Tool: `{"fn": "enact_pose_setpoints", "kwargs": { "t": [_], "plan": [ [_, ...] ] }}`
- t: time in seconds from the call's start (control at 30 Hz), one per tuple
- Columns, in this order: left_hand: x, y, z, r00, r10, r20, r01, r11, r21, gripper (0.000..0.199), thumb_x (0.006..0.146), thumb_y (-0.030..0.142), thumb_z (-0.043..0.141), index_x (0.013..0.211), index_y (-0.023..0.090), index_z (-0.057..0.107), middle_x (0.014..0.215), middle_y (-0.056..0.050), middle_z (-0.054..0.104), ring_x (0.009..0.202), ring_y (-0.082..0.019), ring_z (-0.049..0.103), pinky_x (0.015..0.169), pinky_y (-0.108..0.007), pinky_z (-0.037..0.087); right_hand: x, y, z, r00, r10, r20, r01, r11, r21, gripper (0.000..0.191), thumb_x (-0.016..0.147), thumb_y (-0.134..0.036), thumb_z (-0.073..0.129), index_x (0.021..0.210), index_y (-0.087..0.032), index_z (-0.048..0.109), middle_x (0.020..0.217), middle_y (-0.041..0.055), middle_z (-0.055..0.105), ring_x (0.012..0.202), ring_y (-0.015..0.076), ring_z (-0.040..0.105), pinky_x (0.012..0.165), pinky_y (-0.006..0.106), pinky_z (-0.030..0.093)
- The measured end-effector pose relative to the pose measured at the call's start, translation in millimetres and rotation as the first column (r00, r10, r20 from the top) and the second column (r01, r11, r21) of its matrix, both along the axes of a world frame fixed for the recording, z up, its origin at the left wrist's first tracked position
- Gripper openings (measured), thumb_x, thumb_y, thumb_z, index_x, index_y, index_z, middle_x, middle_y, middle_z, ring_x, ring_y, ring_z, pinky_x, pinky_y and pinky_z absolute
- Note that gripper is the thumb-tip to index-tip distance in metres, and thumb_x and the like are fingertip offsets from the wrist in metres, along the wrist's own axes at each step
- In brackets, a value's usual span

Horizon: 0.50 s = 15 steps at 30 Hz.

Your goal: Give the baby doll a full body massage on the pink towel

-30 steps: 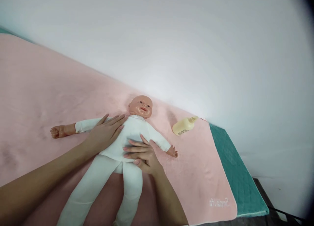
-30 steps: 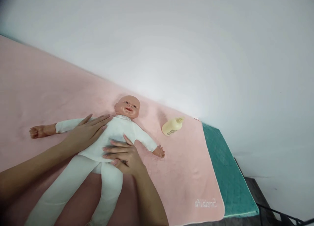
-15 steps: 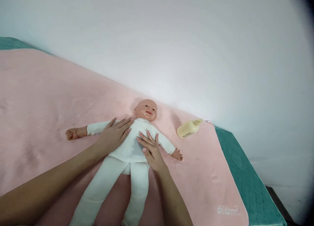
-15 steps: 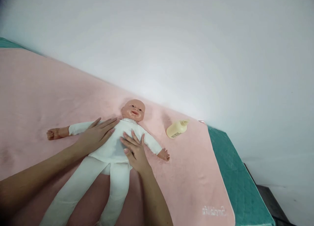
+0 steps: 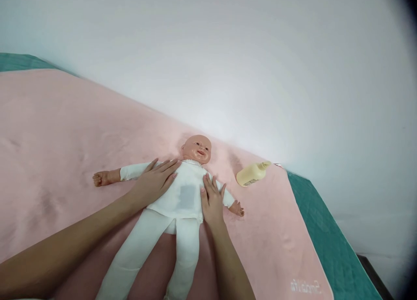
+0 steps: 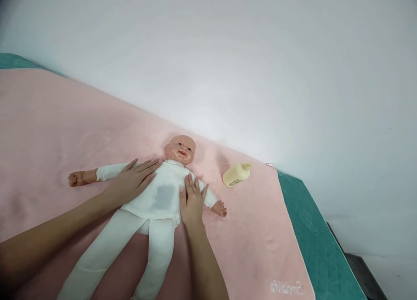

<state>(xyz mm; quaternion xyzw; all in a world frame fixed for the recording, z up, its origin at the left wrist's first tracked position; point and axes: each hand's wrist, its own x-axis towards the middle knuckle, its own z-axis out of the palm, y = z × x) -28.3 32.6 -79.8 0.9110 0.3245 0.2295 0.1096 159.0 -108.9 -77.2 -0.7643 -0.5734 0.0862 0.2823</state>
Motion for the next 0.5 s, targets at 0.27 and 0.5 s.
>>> {"fn": "enact_pose_setpoints", "kwargs": {
  "t": [0.27, 0.5],
  "plan": [
    [-5.5, -4.9, 9.6, 0.985, -0.105, 0.134, 0.092, 0.991, 0.098, 0.047, 0.101, 0.034, 0.032, 0.144, 0.021, 0.046, 0.149, -0.007, 0.048, 0.140, -0.025, 0.041, 0.120, -0.051, 0.021, 0.7, 0.4, -2.8, 0.996, -0.053, 0.065, 0.053, 0.999, 0.003, 0.052, 0.103, -0.042, 0.026, 0.145, -0.017, 0.043, 0.151, 0.0079, 0.043, 0.148, 0.0290, 0.025, 0.119, 0.066, 0.002],
    [-13.0, -21.5, 39.8, 0.691, -0.707, 0.150, 0.704, 0.706, 0.082, 0.044, 0.096, 0.029, 0.051, 0.140, 0.030, 0.051, 0.143, -0.001, 0.055, 0.142, -0.020, 0.039, 0.122, -0.041, 0.026, -0.2, 0.3, -1.3, 0.996, -0.044, 0.071, 0.045, 0.999, -0.010, 0.051, 0.103, -0.041, 0.026, 0.145, -0.016, 0.044, 0.150, 0.0087, 0.043, 0.148, 0.0287, 0.027, 0.119, 0.065, 0.001]
  ]
}}
